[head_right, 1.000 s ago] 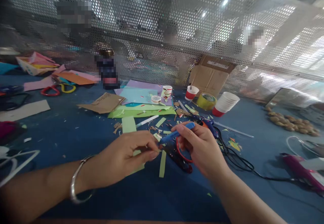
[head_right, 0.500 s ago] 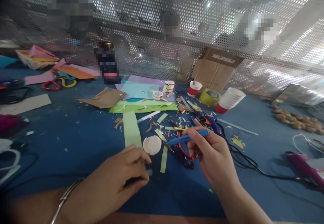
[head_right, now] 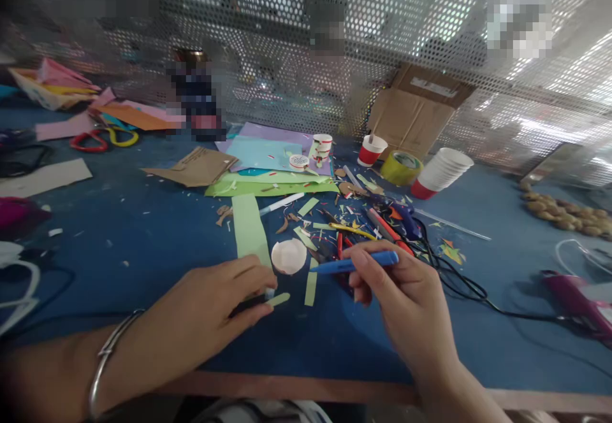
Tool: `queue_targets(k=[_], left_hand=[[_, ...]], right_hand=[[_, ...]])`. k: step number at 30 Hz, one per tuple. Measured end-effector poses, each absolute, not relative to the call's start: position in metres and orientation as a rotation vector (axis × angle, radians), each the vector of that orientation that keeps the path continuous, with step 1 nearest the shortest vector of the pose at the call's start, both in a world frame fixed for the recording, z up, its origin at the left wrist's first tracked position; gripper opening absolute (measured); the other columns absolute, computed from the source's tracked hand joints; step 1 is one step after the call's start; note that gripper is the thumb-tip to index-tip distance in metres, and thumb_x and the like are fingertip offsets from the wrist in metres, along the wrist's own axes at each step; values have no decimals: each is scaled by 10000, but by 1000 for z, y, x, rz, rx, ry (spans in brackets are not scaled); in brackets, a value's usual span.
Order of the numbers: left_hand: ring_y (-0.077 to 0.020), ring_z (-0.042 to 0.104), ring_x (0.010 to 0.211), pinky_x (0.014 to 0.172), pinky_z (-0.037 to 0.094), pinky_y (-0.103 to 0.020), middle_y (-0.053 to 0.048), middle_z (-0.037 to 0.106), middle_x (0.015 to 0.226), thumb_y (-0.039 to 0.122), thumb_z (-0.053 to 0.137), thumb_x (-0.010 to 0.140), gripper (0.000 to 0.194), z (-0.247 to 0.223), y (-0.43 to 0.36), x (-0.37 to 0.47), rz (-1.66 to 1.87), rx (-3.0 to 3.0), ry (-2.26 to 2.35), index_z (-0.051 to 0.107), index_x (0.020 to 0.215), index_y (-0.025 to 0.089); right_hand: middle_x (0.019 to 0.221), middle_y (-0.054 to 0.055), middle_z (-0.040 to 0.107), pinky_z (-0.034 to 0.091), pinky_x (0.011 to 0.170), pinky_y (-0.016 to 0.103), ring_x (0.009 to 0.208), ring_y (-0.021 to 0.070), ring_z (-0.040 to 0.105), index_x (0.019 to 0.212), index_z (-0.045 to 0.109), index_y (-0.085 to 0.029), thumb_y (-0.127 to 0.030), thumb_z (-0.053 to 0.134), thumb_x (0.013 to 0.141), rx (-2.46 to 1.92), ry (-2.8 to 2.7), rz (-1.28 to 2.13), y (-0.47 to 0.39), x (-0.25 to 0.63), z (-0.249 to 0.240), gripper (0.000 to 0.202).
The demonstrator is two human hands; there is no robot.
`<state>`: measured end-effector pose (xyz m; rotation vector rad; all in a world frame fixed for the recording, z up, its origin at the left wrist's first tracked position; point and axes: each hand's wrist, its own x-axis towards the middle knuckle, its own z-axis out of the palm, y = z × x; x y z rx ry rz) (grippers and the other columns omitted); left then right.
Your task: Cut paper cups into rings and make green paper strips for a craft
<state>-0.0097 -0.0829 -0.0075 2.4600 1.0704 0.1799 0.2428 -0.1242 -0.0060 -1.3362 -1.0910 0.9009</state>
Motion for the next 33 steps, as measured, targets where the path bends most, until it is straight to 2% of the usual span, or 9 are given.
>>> queue_targets(k=[3, 8, 11, 15, 19, 23, 27, 30, 33], left_hand=[[-220, 665, 817, 666, 428, -332, 3, 687, 926, 261, 532, 997, 120, -6, -85, -10, 71, 2492, 1041, 642, 961, 229], [-193, 665, 788, 658, 411, -314, 22, 694, 892, 245, 571, 974, 117, -6, -91, -8, 95, 2445, 984, 642, 882, 226], [-190, 665, 781, 638, 400, -314, 26, 691, 890, 235, 577, 972, 104, -5, -92, -10, 131, 2479, 972, 667, 921, 240], [-186, 641, 691, 597, 385, -329, 20, 679, 844, 193, 569, 974, 136, -9, -94, -15, 196, 2672, 939, 692, 941, 241], [-186, 625, 659, 565, 397, -335, 7, 676, 856, 140, 615, 925, 167, -17, -94, -18, 285, 2822, 839, 678, 1055, 223], [-196, 607, 646, 539, 399, -355, -11, 665, 846, 146, 618, 902, 126, -23, -94, -18, 360, 2898, 770, 670, 1009, 187], [-200, 607, 662, 524, 384, -366, -5, 649, 830, 109, 584, 895, 194, -28, -94, -17, 379, 2922, 748, 656, 1059, 183], [-200, 611, 687, 522, 384, -366, -9, 648, 844, 68, 549, 883, 269, -29, -93, -17, 373, 2918, 720, 641, 1113, 171], [-201, 613, 687, 517, 387, -370, -7, 648, 845, 83, 589, 874, 268, -30, -93, -17, 352, 2913, 730, 640, 1123, 168]], right_hand=[[657, 14, 676, 497, 471, 164, 541, 102, 609, 913, 775, -201, -396, 740, 879, -1415, -1151, 838, -138, 240, -12, 201], [618, -10, 673, 490, 482, 126, 503, 79, 608, 886, 776, -222, -373, 721, 884, -1548, -1245, 660, -156, 226, -16, 161], [630, -18, 679, 468, 468, 130, 488, 75, 607, 867, 776, -230, -373, 715, 873, -1602, -1250, 594, -164, 213, -18, 155], [642, -3, 709, 520, 522, 183, 510, 118, 659, 879, 789, -224, -331, 697, 878, -1529, -1350, 556, -170, 201, -22, 141], [731, 11, 748, 566, 589, 190, 594, 141, 715, 923, 785, -238, -254, 690, 875, -1473, -1449, 494, -173, 199, -26, 108], [813, 17, 781, 611, 710, 219, 652, 156, 744, 953, 785, -249, -227, 673, 874, -1479, -1588, 428, -175, 201, -29, 139], [861, 11, 800, 615, 807, 238, 733, 175, 766, 980, 789, -260, -250, 682, 876, -1519, -1679, 356, -177, 204, -31, 150], [862, 12, 804, 620, 796, 232, 758, 187, 772, 982, 795, -264, -277, 702, 872, -1526, -1701, 311, -175, 204, -32, 145], [830, 29, 803, 637, 731, 233, 724, 203, 777, 950, 807, -252, -313, 711, 864, -1529, -1704, 275, -174, 204, -31, 142]])
